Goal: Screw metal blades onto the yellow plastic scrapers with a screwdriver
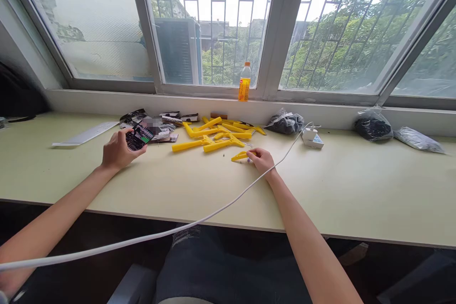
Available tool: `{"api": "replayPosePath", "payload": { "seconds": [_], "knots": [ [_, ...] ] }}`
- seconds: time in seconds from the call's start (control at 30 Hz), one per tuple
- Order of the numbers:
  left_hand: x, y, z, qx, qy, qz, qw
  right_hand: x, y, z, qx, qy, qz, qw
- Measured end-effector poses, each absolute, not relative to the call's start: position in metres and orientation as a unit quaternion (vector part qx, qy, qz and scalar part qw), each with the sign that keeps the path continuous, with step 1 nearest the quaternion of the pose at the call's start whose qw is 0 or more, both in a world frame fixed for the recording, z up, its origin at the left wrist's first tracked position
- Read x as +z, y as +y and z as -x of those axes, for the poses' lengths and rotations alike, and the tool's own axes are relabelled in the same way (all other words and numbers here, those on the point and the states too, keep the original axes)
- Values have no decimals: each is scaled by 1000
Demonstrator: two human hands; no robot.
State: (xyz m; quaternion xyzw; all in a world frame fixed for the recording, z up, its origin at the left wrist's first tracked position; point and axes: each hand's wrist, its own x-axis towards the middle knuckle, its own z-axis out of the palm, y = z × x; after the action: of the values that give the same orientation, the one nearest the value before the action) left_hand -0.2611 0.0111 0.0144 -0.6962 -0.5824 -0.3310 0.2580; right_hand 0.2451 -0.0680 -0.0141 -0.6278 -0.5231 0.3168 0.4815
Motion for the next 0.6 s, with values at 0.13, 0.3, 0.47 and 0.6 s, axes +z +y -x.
{"api": "replayPosePath", "payload": {
  "seconds": [0.13, 0.3, 0.47, 0.6],
  "knots": [
    [14, 11, 261, -341, -592, 686, 250, -14, -68, -245, 315, -524, 629, 481],
    [13, 12, 261, -326, -591, 692, 255, -14, -68, -246, 314, -526, 627, 480],
    [13, 13, 262, -318, -597, 690, 257, -13, -68, -246, 312, -530, 626, 479],
    [13, 13, 263, -319, -592, 693, 261, -13, -69, -245, 308, -528, 629, 480]
  ]
}}
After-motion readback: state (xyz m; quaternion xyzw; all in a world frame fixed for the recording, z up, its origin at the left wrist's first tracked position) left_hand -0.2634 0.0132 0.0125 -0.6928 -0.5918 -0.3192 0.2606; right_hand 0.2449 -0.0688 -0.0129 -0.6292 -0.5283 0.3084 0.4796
